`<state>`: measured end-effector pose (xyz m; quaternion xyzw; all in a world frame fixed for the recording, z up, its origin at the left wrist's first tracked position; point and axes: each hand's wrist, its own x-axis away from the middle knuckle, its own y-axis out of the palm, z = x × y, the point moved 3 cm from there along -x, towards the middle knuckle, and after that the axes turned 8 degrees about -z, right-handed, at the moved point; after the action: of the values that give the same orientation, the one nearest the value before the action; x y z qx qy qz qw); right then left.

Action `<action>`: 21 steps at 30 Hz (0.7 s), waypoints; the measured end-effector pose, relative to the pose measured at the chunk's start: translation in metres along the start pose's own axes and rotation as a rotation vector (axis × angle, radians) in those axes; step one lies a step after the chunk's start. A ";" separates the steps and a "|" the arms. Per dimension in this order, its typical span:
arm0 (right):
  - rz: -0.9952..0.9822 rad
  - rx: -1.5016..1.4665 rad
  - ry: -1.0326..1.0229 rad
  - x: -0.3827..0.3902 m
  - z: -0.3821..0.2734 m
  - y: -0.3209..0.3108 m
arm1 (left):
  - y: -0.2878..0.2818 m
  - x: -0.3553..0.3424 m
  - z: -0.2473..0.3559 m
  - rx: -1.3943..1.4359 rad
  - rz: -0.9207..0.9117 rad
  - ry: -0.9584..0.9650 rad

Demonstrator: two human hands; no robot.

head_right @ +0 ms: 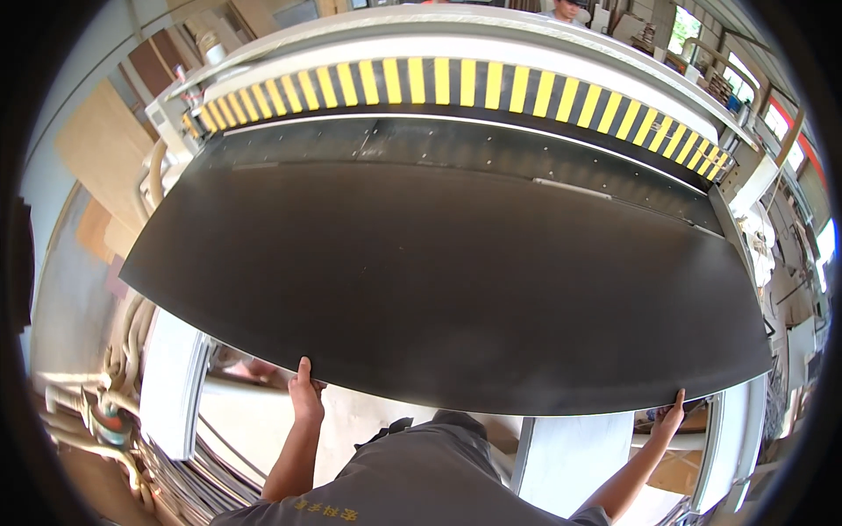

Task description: The person places a large board onto a industrial cutting machine, pushes it into position, and then removes a cut strip of wood.

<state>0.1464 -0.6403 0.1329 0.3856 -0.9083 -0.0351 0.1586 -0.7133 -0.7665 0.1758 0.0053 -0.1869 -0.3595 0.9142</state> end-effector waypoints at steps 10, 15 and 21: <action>-0.074 -0.152 0.114 0.106 0.061 -0.097 | -0.133 0.089 -0.067 -0.046 0.046 -0.073; 0.039 -0.019 0.168 0.149 0.066 -0.145 | -0.169 0.130 -0.078 -0.100 0.046 -0.099; -0.081 -0.037 0.187 0.165 0.066 -0.160 | -0.195 0.153 -0.081 -0.170 0.072 -0.100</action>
<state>0.1285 -0.8734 0.0834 0.4208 -0.8722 -0.0221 0.2483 -0.7100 -1.0221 0.1241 -0.0969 -0.2011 -0.3408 0.9133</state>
